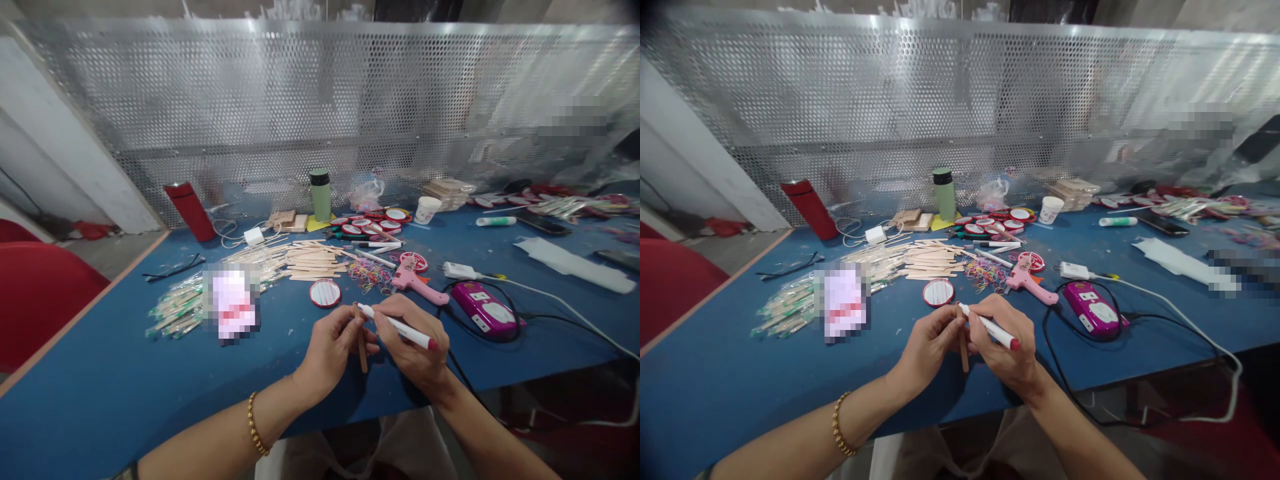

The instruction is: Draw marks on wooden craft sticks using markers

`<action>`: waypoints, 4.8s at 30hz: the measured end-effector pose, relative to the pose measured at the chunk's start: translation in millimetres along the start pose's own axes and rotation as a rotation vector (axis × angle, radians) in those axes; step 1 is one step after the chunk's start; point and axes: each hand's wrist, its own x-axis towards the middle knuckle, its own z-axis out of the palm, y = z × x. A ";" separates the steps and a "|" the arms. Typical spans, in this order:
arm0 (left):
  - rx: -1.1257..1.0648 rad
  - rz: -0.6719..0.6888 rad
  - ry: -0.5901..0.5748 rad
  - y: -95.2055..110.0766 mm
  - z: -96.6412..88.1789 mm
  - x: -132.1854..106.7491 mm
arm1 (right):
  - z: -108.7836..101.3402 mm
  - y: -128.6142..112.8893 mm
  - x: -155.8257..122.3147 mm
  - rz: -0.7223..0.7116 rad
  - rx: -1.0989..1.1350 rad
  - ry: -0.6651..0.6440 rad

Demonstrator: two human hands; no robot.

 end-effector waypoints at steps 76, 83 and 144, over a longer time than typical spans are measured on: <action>-0.015 0.002 -0.004 -0.4 0.1 1.1 | 1.1 2.6 -1.8 -0.008 -0.009 -0.009; -0.021 -0.016 -0.009 -2.4 -0.4 0.3 | 0.5 1.1 -0.1 -0.001 -0.005 0.011; -0.011 -0.023 -0.005 -0.4 -0.1 -0.2 | 1.3 1.3 -0.1 -0.015 -0.028 0.015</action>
